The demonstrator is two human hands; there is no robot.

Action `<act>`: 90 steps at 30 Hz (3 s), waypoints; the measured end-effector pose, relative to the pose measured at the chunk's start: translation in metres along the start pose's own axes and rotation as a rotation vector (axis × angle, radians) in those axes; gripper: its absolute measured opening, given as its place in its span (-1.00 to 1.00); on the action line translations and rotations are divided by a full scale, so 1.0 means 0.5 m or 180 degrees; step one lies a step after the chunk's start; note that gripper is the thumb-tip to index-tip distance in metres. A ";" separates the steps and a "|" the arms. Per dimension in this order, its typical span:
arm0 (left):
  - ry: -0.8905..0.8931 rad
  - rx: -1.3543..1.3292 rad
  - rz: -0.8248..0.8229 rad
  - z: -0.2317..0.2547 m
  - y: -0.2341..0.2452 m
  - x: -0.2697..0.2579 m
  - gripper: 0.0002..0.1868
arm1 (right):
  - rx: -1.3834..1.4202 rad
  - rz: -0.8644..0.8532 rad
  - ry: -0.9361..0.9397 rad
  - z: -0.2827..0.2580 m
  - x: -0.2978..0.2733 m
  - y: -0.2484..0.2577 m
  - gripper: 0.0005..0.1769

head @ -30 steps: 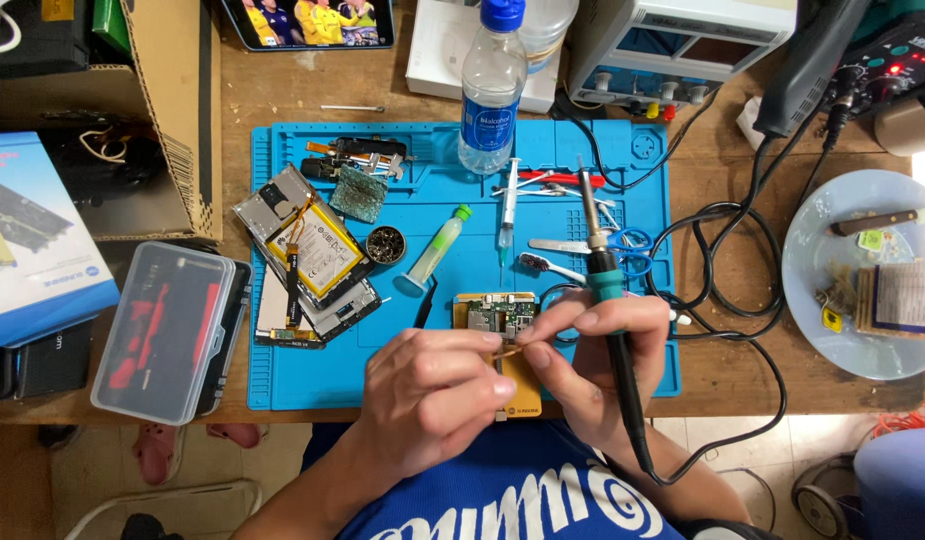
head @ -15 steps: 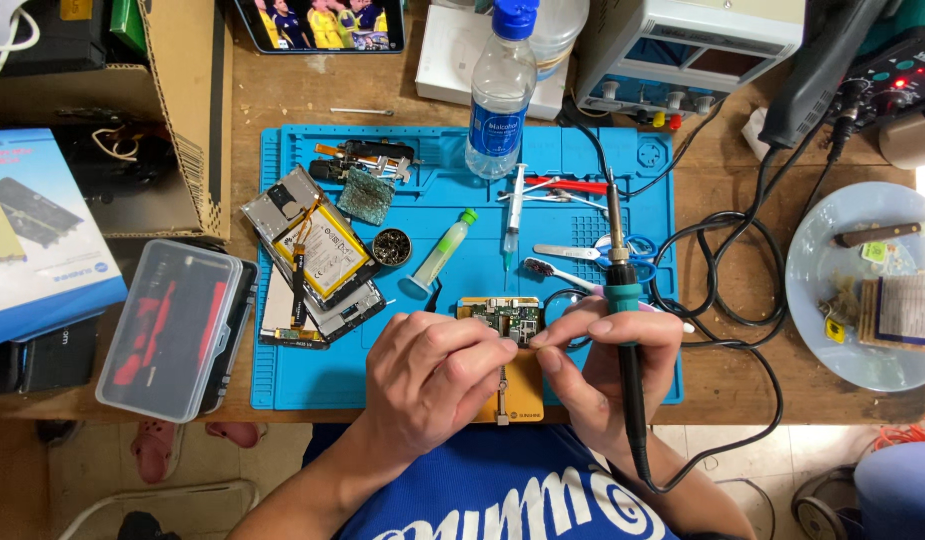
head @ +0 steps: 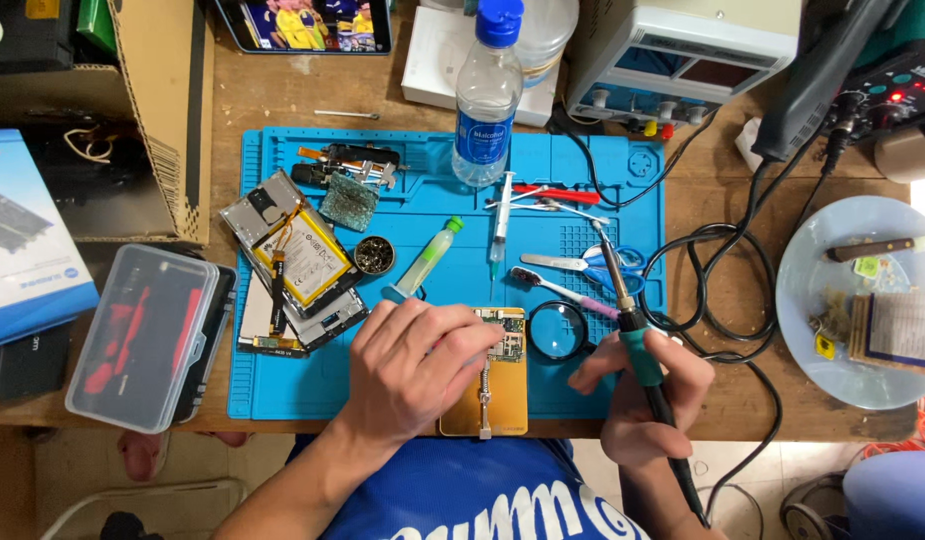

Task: The person uses a soldering iron and solder wire to work on a small circuit board clamped to a workbench. They apply solder to specific points on the board, occasionally pausing to adjust the solder wire or the board's position.

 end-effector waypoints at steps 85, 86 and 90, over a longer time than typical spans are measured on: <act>0.0164 0.0215 -0.0824 -0.007 -0.037 -0.005 -0.88 | -0.0247 -0.0232 -0.0224 -0.008 -0.031 0.051 -0.68; 0.0159 0.0193 -0.0839 -0.006 -0.038 -0.003 -0.87 | -0.0245 -0.0282 -0.0308 -0.010 -0.029 0.049 -0.70; 0.0340 -0.0155 -0.0998 -0.009 -0.045 -0.008 -0.94 | -0.0363 -0.0288 -0.0548 -0.009 -0.032 0.050 -0.72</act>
Point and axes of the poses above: each hand's wrist, its own x-axis towards the middle knuckle, its own y-axis out of the back of the hand, z = x × y, the point moved 7 cm from there along x, towards the middle knuckle, and after that the axes turned 8 degrees about x, right-handed, at the moved point
